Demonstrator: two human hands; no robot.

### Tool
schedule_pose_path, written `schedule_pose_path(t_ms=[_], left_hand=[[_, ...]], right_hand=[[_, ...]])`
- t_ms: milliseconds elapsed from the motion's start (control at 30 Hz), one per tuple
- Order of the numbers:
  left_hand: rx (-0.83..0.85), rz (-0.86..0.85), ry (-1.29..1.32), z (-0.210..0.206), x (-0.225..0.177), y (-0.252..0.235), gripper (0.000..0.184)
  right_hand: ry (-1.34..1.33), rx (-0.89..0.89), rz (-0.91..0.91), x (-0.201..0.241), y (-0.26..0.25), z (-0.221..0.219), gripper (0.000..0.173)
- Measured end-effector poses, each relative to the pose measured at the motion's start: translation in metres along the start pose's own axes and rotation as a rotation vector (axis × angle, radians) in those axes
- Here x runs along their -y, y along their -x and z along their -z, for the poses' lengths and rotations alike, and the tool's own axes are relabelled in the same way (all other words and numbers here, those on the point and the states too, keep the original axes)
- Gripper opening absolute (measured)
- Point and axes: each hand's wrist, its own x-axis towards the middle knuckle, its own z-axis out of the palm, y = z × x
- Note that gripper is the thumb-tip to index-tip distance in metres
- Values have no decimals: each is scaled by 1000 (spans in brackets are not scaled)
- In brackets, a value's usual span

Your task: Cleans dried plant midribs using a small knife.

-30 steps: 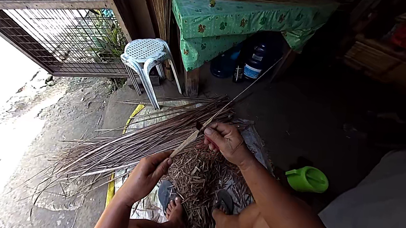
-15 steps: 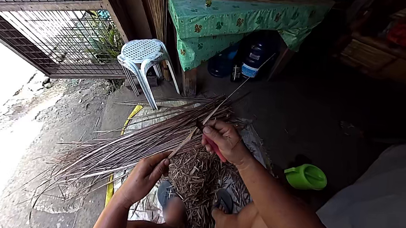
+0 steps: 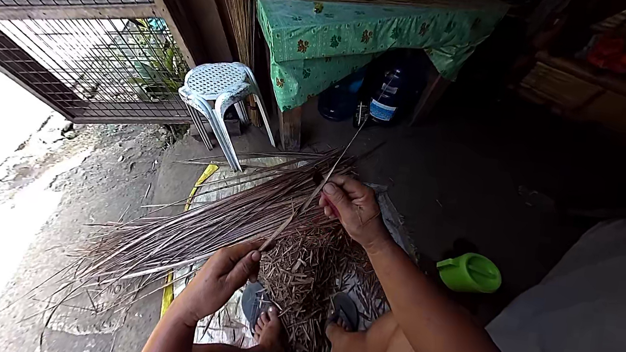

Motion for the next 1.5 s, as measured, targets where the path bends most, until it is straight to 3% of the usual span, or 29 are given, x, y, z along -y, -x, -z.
schedule_pose_path(t_ms=[200,433,1000,1267,1500], left_hand=[[11,15,-9,1,2,2,40],[12,72,75,-1,-2,-1,41],[-33,3,-59,2,14,5,37],[-129,0,-79,0,12,0,35],[-115,-11,-115,2,11,3,32]], right_hand=[[-143,-139,-53,10,-12,26,24],[-166,152,-302,12,6,-1,24],[-222,-229,-155,19,-21,47,26],[-220,-20,-330,15,-3,8,24],[-173,-285,-246,17,-20,42,25]])
